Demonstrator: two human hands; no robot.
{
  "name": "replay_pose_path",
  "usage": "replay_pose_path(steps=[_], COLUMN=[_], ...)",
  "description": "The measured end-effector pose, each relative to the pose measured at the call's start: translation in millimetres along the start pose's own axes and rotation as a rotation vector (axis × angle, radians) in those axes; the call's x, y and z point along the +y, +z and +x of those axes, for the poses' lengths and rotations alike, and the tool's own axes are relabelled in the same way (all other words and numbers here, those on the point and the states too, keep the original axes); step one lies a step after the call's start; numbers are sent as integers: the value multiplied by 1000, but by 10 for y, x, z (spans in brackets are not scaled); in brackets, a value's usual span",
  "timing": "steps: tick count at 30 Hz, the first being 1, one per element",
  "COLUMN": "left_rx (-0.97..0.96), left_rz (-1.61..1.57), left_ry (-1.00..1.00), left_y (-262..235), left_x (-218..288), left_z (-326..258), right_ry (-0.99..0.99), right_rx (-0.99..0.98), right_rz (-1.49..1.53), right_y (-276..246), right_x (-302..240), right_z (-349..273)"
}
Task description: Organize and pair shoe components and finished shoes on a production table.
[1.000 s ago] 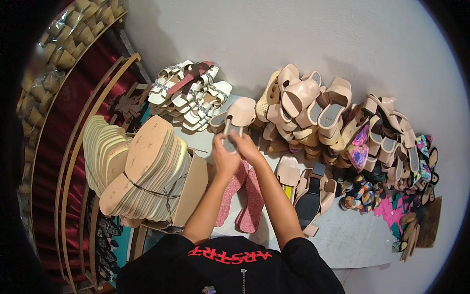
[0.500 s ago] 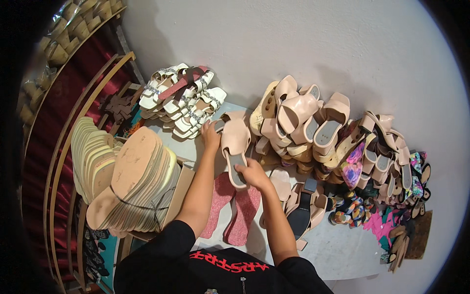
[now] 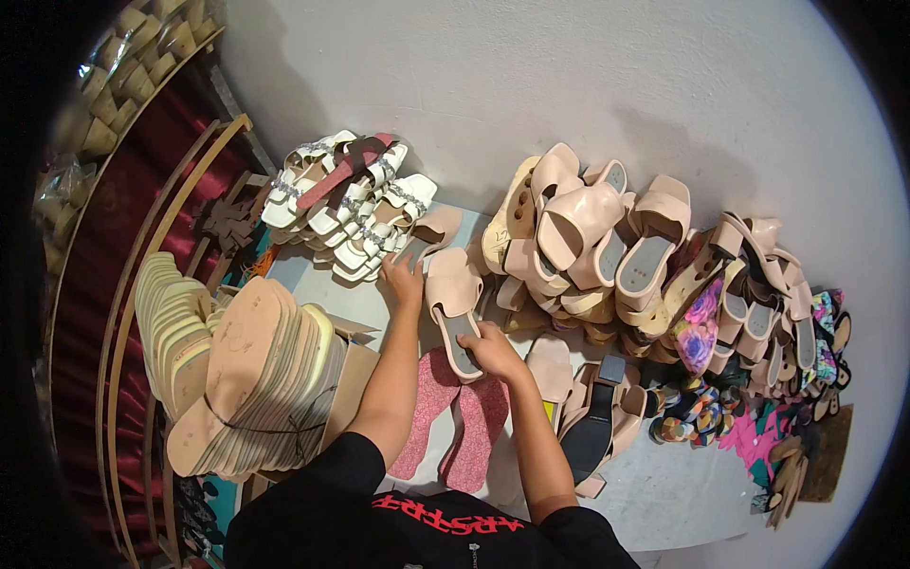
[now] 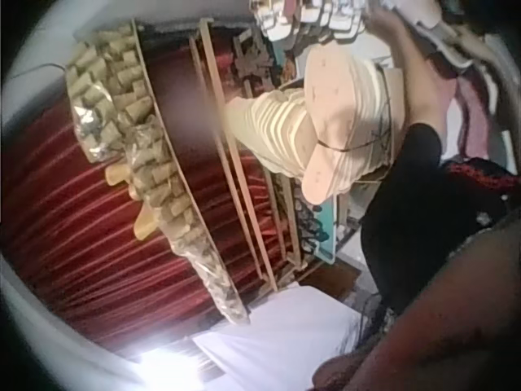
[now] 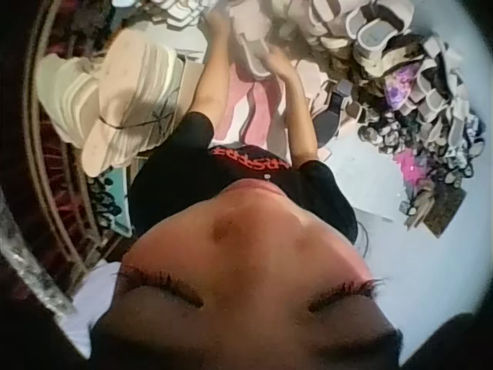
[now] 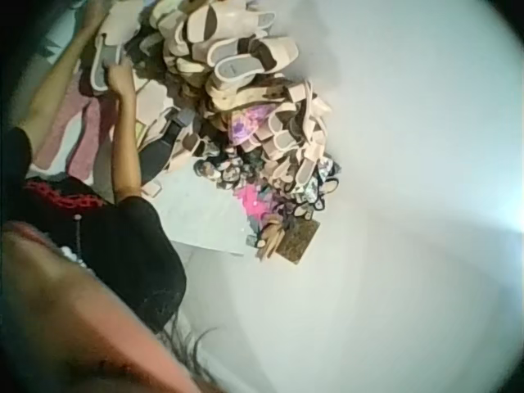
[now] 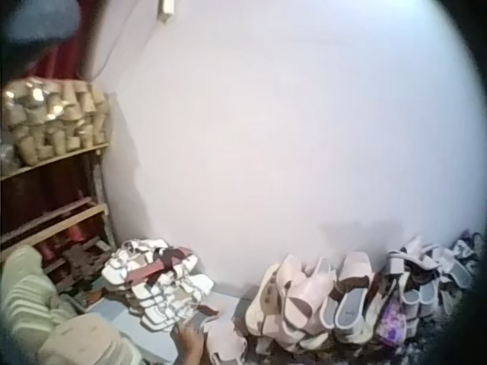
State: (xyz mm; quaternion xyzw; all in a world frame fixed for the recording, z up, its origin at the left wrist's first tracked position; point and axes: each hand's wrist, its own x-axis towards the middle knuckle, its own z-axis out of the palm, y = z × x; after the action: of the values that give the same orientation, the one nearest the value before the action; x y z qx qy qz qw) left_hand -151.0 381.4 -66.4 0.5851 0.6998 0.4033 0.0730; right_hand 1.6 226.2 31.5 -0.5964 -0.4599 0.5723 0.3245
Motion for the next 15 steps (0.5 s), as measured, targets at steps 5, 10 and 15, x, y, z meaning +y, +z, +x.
replay_pose_path(steps=[5,10,15], left_rx=[-9,54,-15], left_rz=[-87,-151,-317], left_ry=[-9,-30,-171], left_y=[115,28,-228], left_x=[97,120,92], left_z=[127,61,-334], right_ry=[-110,-119,-232], right_rx=[71,134,124], right_rz=[-143,-264,-236], right_y=[62,132,54], right_x=[194,148,-56], right_z=[172,136,-50])
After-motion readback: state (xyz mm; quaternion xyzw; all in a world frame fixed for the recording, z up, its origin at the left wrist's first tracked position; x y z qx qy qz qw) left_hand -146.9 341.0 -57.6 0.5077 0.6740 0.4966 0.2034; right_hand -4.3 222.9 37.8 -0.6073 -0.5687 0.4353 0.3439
